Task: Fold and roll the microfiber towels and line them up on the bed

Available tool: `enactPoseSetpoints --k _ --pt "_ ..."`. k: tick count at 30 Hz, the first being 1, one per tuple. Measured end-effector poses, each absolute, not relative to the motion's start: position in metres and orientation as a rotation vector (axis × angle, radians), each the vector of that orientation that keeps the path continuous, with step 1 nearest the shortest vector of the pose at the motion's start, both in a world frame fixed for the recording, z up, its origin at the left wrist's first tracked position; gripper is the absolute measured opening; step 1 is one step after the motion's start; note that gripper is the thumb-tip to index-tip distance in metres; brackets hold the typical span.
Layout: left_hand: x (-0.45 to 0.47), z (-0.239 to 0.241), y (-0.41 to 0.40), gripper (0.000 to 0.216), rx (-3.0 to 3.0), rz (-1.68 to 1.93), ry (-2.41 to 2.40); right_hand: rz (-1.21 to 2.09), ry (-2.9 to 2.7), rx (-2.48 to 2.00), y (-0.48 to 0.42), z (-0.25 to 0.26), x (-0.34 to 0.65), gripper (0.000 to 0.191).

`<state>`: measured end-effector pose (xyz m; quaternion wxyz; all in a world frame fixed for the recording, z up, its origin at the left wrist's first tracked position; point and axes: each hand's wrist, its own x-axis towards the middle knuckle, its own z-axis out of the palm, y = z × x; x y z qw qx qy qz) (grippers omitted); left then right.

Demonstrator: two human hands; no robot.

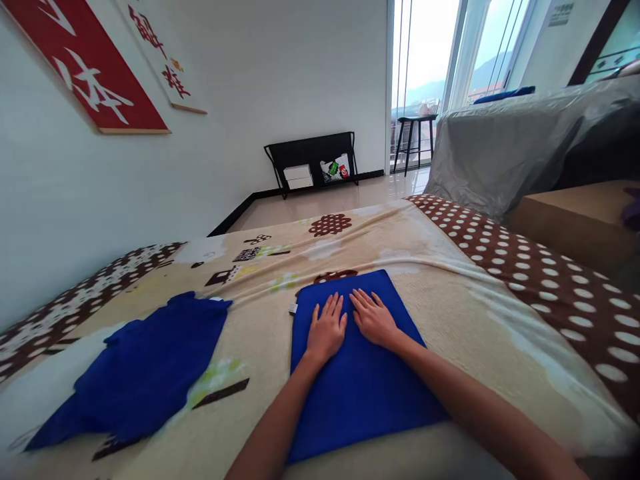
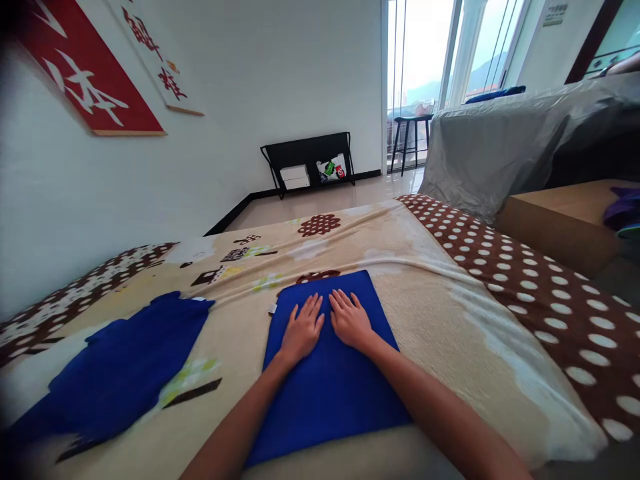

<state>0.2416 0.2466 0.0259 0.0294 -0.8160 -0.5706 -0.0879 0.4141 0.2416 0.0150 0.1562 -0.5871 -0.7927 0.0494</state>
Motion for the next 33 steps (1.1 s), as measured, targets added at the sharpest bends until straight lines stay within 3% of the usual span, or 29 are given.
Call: enactPoseSetpoints --k 9,13,18,25,33 --pt "0.183 0.029 0.212 0.056 -2.375 -0.266 -1.947 0.129 -2.117 -1.89 0.209 0.017 0.487 0.066" --pt "0.215 0.036 0.178 0.054 -2.329 -0.262 -1.932 0.136 -2.143 -1.858 0.176 0.023 0.455 0.059" --pt "0.25 0.026 0.118 0.057 -2.676 -0.263 -1.589 0.217 -2.293 -1.665 0.109 0.015 0.415 0.055" --pt "0.151 0.013 0.062 0.069 -2.474 -0.323 -1.572 0.001 -2.197 -1.688 0.05 -0.012 0.494 0.061" --pt "0.11 0.018 0.027 0.08 -2.518 -0.505 -1.345 -0.264 -2.449 -1.231 0.027 -0.003 0.558 0.061"
